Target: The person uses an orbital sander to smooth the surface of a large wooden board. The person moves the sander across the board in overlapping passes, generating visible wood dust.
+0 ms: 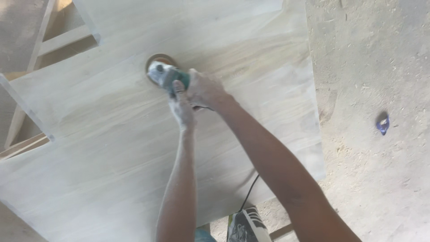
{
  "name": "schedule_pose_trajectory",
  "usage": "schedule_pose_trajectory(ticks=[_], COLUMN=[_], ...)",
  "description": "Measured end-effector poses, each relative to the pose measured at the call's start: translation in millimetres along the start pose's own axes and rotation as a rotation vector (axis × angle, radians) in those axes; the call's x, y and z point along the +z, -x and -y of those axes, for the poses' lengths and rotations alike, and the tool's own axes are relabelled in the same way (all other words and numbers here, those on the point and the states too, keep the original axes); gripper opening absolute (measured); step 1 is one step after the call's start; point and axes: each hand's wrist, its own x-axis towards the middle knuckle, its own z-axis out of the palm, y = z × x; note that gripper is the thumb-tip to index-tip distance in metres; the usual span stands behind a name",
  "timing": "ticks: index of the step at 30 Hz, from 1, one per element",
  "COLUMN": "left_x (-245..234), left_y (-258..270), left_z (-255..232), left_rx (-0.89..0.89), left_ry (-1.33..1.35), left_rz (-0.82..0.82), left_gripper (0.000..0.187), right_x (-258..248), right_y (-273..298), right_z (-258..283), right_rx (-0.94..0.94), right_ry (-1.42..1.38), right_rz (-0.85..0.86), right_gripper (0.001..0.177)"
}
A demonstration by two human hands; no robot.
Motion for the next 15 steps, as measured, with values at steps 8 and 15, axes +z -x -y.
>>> schedule_pose_trajectory(ticks=[8, 15], left_x=[141, 238], left_y=[34, 43], left_z=[89, 89], left_rx=[0.049, -0.160], left_ry=[-0.187, -0.258], left_rz=[0.161, 0.463], left_gripper=[0.070, 0.080], right_x=[-68, -104], right_y=[19, 29], right_z=[-140, -237], right_rx=[0.173, 0.359], right_ry=[-0.183, -0.487], right_rz=[-0.019, -0.274], right_gripper=[0.054, 0.036])
